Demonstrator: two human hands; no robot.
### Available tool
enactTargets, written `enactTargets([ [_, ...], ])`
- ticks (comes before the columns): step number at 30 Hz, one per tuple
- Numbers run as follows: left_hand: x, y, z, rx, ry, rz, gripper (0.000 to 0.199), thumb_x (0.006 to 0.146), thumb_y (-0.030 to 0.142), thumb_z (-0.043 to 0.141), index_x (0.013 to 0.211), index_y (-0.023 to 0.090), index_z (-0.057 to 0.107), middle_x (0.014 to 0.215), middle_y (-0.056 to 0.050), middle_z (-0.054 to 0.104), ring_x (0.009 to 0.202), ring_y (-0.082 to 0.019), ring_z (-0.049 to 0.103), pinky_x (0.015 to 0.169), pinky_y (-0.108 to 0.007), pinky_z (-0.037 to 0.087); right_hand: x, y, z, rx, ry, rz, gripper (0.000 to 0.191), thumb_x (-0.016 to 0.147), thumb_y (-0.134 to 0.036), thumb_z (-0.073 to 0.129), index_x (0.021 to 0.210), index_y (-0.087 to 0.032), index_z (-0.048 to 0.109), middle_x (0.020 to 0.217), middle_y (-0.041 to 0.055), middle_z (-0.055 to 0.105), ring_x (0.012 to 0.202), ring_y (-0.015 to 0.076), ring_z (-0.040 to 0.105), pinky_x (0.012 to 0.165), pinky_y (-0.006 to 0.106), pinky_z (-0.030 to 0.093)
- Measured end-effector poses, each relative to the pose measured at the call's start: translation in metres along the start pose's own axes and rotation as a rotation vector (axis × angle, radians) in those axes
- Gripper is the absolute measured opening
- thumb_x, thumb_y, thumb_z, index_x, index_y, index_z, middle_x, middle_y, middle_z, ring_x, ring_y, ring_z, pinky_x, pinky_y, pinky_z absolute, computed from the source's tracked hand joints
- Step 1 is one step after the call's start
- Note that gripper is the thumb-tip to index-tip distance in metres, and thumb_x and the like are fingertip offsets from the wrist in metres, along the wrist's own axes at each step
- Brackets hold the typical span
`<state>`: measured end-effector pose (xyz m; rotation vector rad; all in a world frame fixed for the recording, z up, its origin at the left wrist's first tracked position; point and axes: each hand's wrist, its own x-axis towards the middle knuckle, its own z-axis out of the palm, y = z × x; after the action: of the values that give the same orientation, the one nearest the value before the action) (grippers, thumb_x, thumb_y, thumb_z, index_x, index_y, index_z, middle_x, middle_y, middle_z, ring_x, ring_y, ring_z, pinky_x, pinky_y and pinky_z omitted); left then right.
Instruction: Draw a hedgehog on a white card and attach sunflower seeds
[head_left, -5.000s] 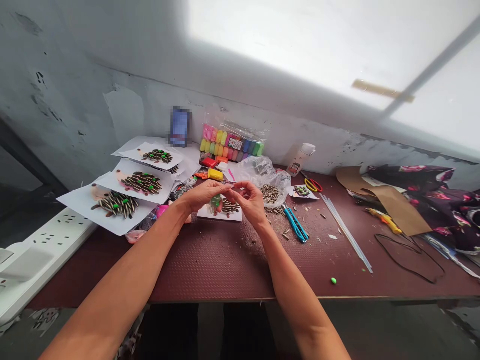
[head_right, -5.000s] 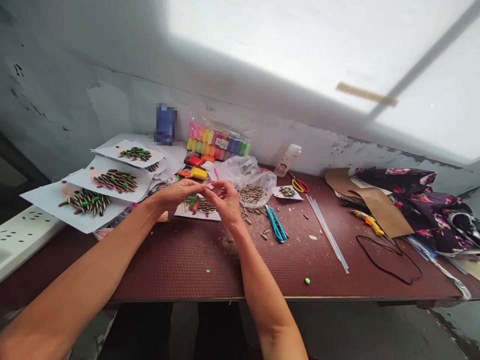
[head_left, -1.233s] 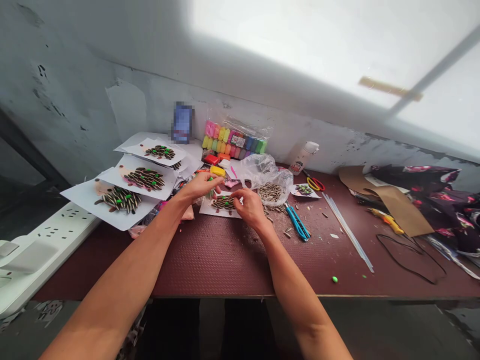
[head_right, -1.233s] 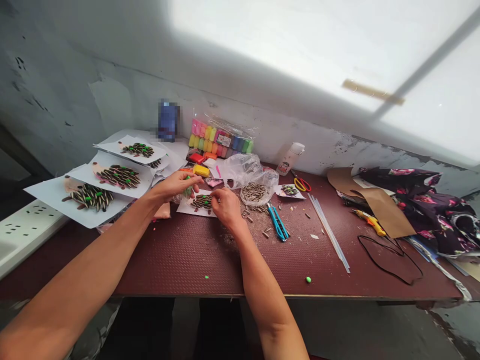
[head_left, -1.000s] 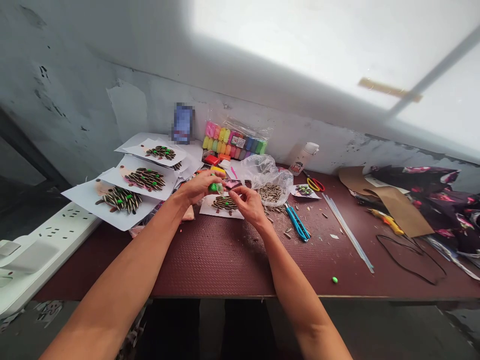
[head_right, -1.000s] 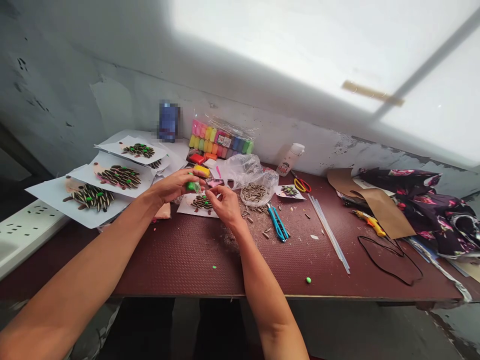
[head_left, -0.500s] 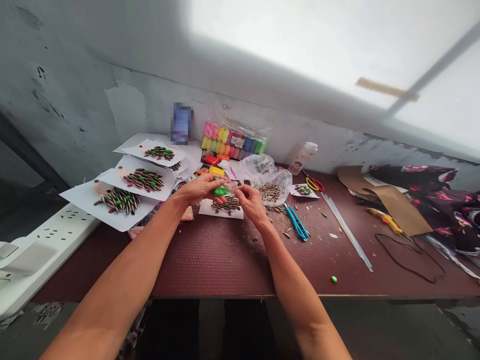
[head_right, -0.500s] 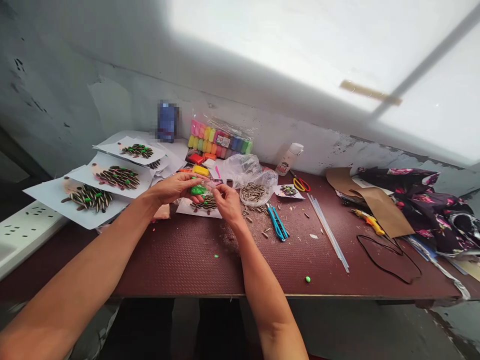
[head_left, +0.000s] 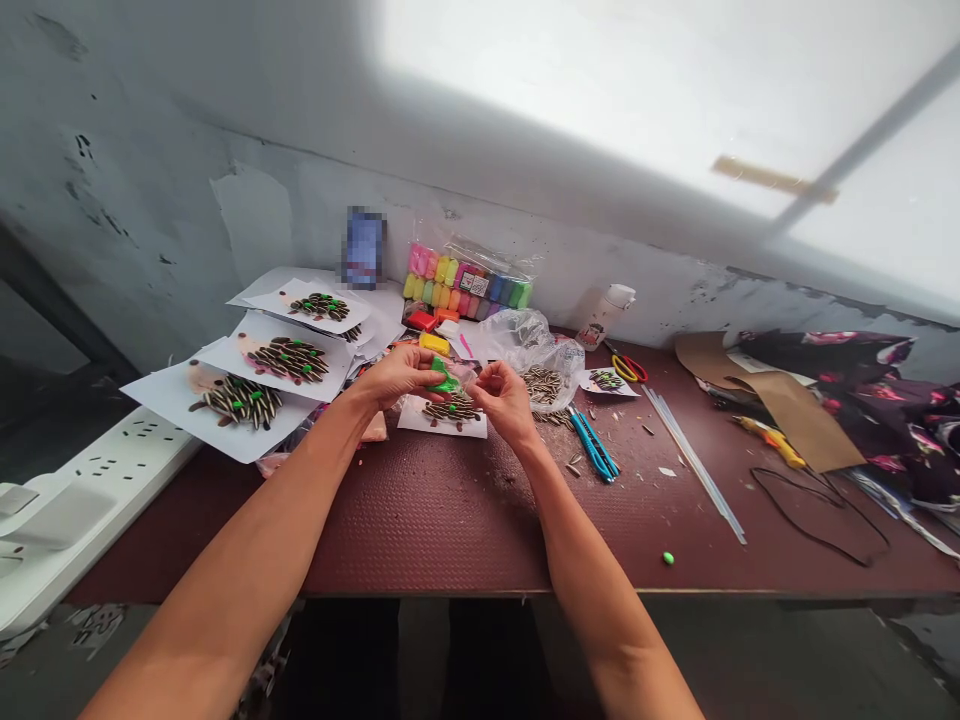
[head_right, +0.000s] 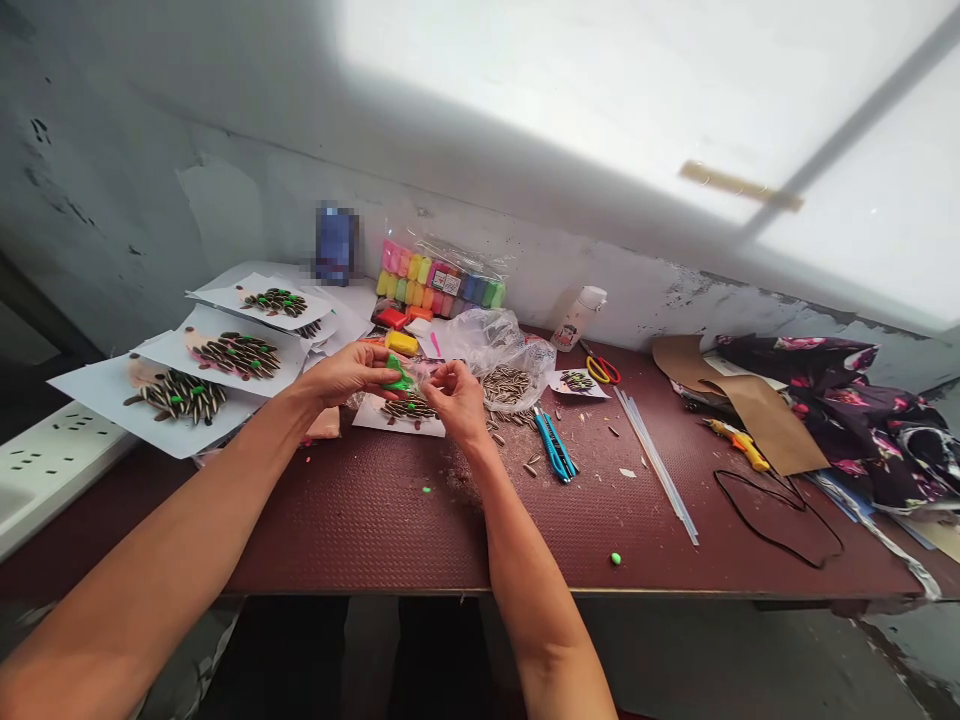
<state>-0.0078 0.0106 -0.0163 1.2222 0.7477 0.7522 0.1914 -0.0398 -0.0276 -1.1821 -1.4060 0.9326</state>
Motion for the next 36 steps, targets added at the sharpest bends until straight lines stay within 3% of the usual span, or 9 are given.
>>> enactTargets([
  [4, -0.001, 0.0, 0.003, -0.006, -0.09, -0.008, 0.03, 0.071, 0.015, 0.086, 0.099, 0.012, 0.075, 0.091, -0.007, 0.079, 0.079, -0.017, 0.074, 0.082, -0.033, 0.064, 0.0, 0.004, 0.001, -0.082, 0.039, -0.053, 0.028, 0.073, -0.043, 0.069, 0.076, -0.024, 0.049, 0.066, -0.0049, 0.055, 0.055, 0.0106, 0.048, 0.053, 0.024, 0.041],
  [8, 0.001, -0.001, 0.004, -0.017, -0.102, 0.013, 0.032, 0.072, 0.016, 0.085, 0.102, 0.012, 0.074, 0.093, -0.007, 0.078, 0.082, -0.017, 0.073, 0.086, -0.036, 0.063, 0.001, 0.006, 0.001, -0.049, 0.121, -0.048, 0.03, 0.074, -0.041, 0.07, 0.076, -0.025, 0.045, 0.062, -0.0063, 0.053, 0.053, 0.0105, 0.046, 0.052, 0.024, 0.039],
  [12, 0.003, -0.003, 0.003, 0.002, -0.046, 0.059, 0.029, 0.073, 0.017, 0.084, 0.1, 0.012, 0.074, 0.094, -0.006, 0.076, 0.085, -0.016, 0.071, 0.089, -0.035, 0.061, 0.002, 0.005, -0.001, -0.002, 0.012, -0.063, 0.025, 0.075, -0.045, 0.071, 0.08, -0.022, 0.062, 0.069, -0.0021, 0.061, 0.057, 0.0115, 0.048, 0.054, 0.025, 0.041],
  [16, 0.001, -0.002, 0.001, 0.066, -0.025, 0.076, 0.032, 0.069, 0.016, 0.084, 0.099, 0.013, 0.073, 0.094, -0.005, 0.075, 0.083, -0.015, 0.069, 0.083, -0.031, 0.06, 0.004, 0.008, -0.004, -0.016, -0.014, -0.047, 0.025, 0.075, -0.041, 0.07, 0.083, -0.018, 0.077, 0.067, -0.0006, 0.065, 0.056, 0.0106, 0.045, 0.055, 0.025, 0.038],
  [19, 0.0, -0.001, 0.002, 0.12, -0.011, 0.077, 0.029, 0.065, 0.015, 0.085, 0.091, 0.013, 0.073, 0.086, -0.004, 0.074, 0.077, -0.013, 0.067, 0.077, -0.028, 0.059, 0.004, 0.009, -0.004, -0.02, -0.012, -0.045, 0.025, 0.076, -0.038, 0.069, 0.086, -0.018, 0.082, 0.066, -0.0006, 0.067, 0.056, 0.011, 0.047, 0.057, 0.025, 0.039],
  [24, -0.001, 0.001, 0.004, 0.13, 0.002, 0.067, 0.021, 0.064, 0.017, 0.086, 0.079, 0.014, 0.072, 0.079, -0.003, 0.072, 0.073, -0.015, 0.068, 0.075, -0.031, 0.063, 0.002, 0.007, -0.002, 0.012, -0.034, -0.02, 0.03, 0.075, -0.043, 0.076, 0.091, -0.019, 0.083, 0.083, 0.0039, 0.077, 0.072, 0.0169, 0.062, 0.066, 0.028, 0.049],
  [26, -0.001, 0.002, 0.004, 0.123, 0.004, 0.071, 0.021, 0.065, 0.017, 0.087, 0.079, 0.014, 0.072, 0.078, -0.003, 0.072, 0.072, -0.015, 0.069, 0.075, -0.032, 0.064, 0.002, 0.006, -0.002, 0.014, -0.052, 0.017, 0.036, 0.071, -0.046, 0.08, 0.093, -0.018, 0.083, 0.077, 0.0033, 0.074, 0.067, 0.0162, 0.059, 0.061, 0.027, 0.047],
  [30, 0.0, 0.001, 0.005, 0.104, 0.007, 0.055, 0.022, 0.065, 0.02, 0.088, 0.08, 0.013, 0.074, 0.079, -0.004, 0.073, 0.071, -0.014, 0.069, 0.074, -0.031, 0.064, 0.002, 0.005, -0.005, -0.02, -0.061, 0.026, 0.037, 0.066, -0.047, 0.083, 0.087, -0.017, 0.08, 0.059, -0.003, 0.056, 0.054, 0.0094, 0.038, 0.051, 0.023, 0.03],
  [36, 0.002, -0.001, 0.008, 0.094, -0.017, 0.04, 0.021, 0.066, 0.022, 0.088, 0.078, 0.014, 0.073, 0.078, -0.003, 0.073, 0.07, -0.015, 0.071, 0.076, -0.032, 0.064, 0.0, -0.001, -0.004, 0.008, -0.081, -0.015, 0.027, 0.069, -0.042, 0.079, 0.081, -0.018, 0.073, 0.059, -0.0055, 0.048, 0.054, 0.0078, 0.029, 0.051, 0.023, 0.023],
])
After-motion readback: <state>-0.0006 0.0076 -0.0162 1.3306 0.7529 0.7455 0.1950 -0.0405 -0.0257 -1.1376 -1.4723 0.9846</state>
